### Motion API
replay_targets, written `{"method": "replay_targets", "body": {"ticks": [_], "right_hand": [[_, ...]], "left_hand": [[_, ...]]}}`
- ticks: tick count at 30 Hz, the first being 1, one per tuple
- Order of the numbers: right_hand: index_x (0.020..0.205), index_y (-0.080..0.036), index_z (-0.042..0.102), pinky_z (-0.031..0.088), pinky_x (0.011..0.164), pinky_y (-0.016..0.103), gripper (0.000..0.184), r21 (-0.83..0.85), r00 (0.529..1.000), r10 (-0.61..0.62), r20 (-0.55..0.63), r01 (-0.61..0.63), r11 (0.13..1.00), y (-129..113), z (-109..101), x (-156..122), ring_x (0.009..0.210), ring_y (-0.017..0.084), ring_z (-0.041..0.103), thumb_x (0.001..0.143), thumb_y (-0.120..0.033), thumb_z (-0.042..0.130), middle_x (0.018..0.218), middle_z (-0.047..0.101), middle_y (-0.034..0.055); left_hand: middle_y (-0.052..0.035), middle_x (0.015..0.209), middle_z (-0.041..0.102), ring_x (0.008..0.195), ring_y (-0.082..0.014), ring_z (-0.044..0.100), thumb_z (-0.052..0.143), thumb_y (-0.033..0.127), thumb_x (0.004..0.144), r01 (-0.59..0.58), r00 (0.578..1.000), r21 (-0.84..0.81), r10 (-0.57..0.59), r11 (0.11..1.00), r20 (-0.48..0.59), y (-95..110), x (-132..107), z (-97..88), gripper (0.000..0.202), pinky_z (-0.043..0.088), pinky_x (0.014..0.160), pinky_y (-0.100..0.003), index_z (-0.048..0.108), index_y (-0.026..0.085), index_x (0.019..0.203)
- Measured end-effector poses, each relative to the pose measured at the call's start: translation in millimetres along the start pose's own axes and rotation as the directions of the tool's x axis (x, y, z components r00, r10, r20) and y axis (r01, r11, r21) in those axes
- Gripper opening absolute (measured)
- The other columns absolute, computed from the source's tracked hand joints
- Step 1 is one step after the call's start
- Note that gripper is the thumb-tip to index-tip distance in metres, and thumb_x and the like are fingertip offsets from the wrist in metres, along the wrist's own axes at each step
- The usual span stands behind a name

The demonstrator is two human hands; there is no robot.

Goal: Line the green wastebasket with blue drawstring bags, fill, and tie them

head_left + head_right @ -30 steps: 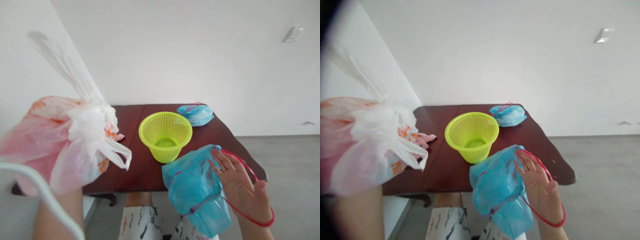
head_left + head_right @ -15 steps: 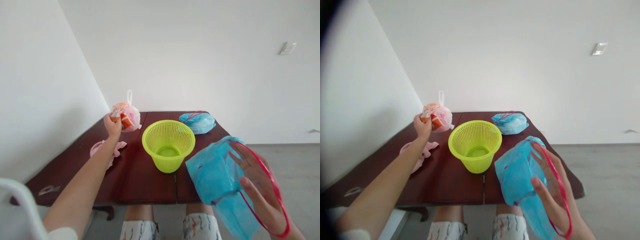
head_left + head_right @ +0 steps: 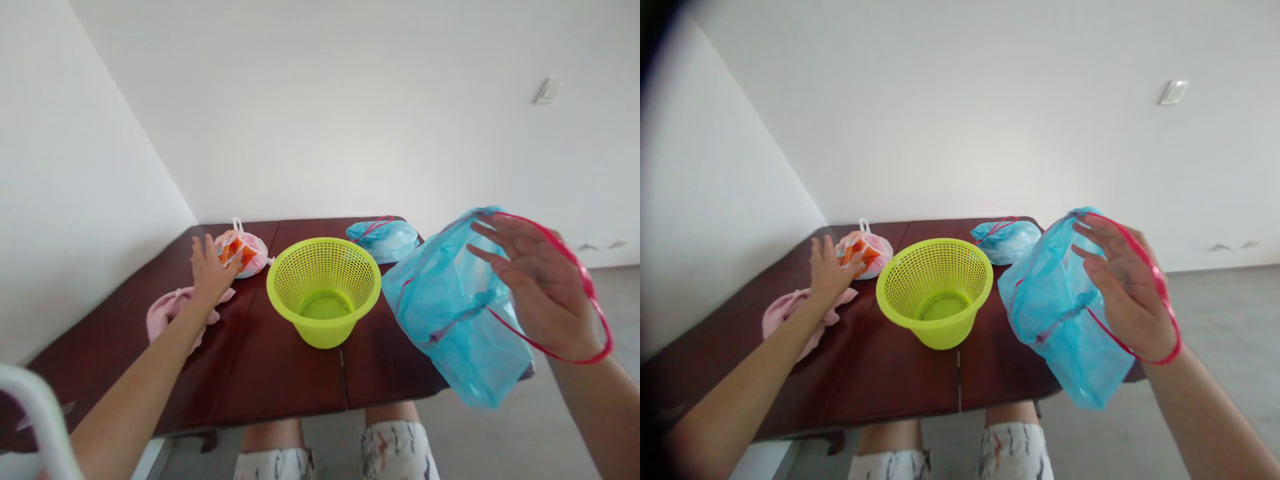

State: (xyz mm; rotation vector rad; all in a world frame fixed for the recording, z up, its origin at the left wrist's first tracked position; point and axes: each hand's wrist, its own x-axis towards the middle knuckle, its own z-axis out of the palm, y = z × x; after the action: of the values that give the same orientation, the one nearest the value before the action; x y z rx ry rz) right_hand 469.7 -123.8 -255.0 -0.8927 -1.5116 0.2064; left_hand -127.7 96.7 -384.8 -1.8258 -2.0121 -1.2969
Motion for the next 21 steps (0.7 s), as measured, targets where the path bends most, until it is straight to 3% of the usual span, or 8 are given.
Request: {"method": "replay_targets", "body": {"ticks": [4, 7, 9, 12, 14, 17, 19, 21], "right_hand": [[0.153, -0.057, 0.08, 0.071, 0.123, 0.064, 0.04, -0.07, 0.978, -0.164, -0.129, 0.156, 0.985, -4.5, 4.0, 18.7, 0.153, 0.036, 0.075, 0.116, -0.041, 0.08, 0.156, 0.079, -0.0066], [0.155, -0.053, 0.08, 0.068, 0.123, 0.066, 0.043, -0.254, 0.934, -0.329, -0.143, 0.287, 0.924, 0.3, 9.0, 12.9, 0.14, 0.036, 0.082, 0.117, -0.033, 0.074, 0.147, 0.084, -0.0023], [0.162, -0.046, 0.078, 0.068, 0.123, 0.062, 0.055, -0.32, 0.92, -0.39, 0.039, 0.381, 0.867, 7.0, 11.6, -0.5, 0.138, 0.035, 0.083, 0.113, -0.021, 0.072, 0.149, 0.085, 0.0016], [0.176, -0.031, 0.067, 0.075, 0.113, 0.054, 0.08, -0.204, 0.82, -0.418, 0.391, 0.52, 0.829, 11.6, 18.9, -32.4, 0.143, 0.038, 0.082, 0.101, -0.002, 0.068, 0.167, 0.076, 0.0101], [0.179, -0.022, 0.063, 0.079, 0.106, 0.051, 0.088, -0.134, 0.748, -0.453, 0.485, 0.576, 0.807, 5.5, 26.9, -60.6, 0.142, 0.039, 0.083, 0.094, 0.001, 0.068, 0.169, 0.075, 0.0146], [0.178, -0.014, 0.062, 0.08, 0.105, 0.049, 0.088, -0.09, 0.723, -0.47, 0.506, 0.587, 0.805, -12.8, 36.1, -107.1, 0.14, 0.038, 0.084, 0.091, -0.003, 0.067, 0.163, 0.078, 0.0178], [0.177, -0.014, 0.063, 0.079, 0.107, 0.049, 0.085, -0.101, 0.724, -0.469, 0.506, 0.59, 0.801, -17.6, 32.9, -131.1, 0.143, 0.037, 0.083, 0.092, -0.007, 0.067, 0.163, 0.078, 0.0168], [0.171, -0.021, 0.07, 0.076, 0.112, 0.049, 0.077, -0.217, 0.798, -0.454, 0.396, 0.562, 0.798, -3.6, 18.7, -139.5, 0.141, 0.035, 0.083, 0.095, -0.012, 0.069, 0.161, 0.08, 0.0128]], "left_hand": [[-0.0262, 0.191, 0.044, 0.176, -0.0445, 0.043, 0.068, 0.069, 0.111, -0.246, 0.968, -0.157, 0.233, 0.957, -0.096, 21.6, -42.1, -40.6, 0.089, 0.035, 0.143, -0.078, 0.049, 0.007, 0.171], [-0.0183, 0.173, 0.067, 0.162, -0.0399, 0.063, 0.071, 0.052, 0.111, -0.276, 0.959, -0.213, 0.254, 0.937, -0.126, 31.1, -103.2, -70.5, 0.065, 0.048, 0.139, -0.069, 0.059, 0.018, 0.166], [-0.0147, 0.144, 0.083, 0.138, -0.0378, 0.079, 0.073, 0.045, 0.108, -0.242, 0.969, -0.268, 0.221, 0.932, -0.108, 29.4, -155.4, -83.4, 0.042, 0.061, 0.127, -0.063, 0.073, 0.023, 0.144], [-0.005, 0.094, 0.085, 0.083, -0.0326, 0.083, 0.07, 0.043, 0.107, -0.138, 0.984, -0.423, 0.172, 0.895, 0.042, 27.7, -238.8, -91.5, 0.012, 0.072, 0.077, -0.05, 0.08, 0.037, 0.109], [-0.0018, 0.079, 0.082, 0.068, -0.0326, 0.079, 0.07, 0.048, 0.105, -0.112, 0.88, -0.573, 0.349, 0.812, 0.323, 41.1, -286.6, -89.6, 0.017, 0.07, 0.066, -0.05, 0.083, 0.045, 0.095], [-0.0021, 0.109, 0.091, 0.096, -0.0335, 0.089, 0.071, 0.053, 0.112, 0.211, 0.581, -0.567, 0.364, 0.796, 0.728, 91.6, -331.1, -73.5, 0.022, 0.074, 0.089, -0.052, 0.087, 0.056, 0.126], [-0.0067, 0.163, 0.079, 0.14, -0.0369, 0.082, 0.072, 0.062, 0.113, 0.467, 0.487, -0.548, 0.315, 0.694, 0.814, 136.1, -342.0, -51.8, 0.053, 0.072, 0.108, -0.054, 0.068, 0.058, 0.166], [-0.0123, 0.192, 0.05, 0.164, -0.0412, 0.065, 0.069, 0.073, 0.113, 0.679, 0.457, -0.559, 0.322, 0.476, 0.829, 178.3, -341.6, -21.9, 0.075, 0.062, 0.126, -0.06, 0.053, 0.048, 0.181]]}}
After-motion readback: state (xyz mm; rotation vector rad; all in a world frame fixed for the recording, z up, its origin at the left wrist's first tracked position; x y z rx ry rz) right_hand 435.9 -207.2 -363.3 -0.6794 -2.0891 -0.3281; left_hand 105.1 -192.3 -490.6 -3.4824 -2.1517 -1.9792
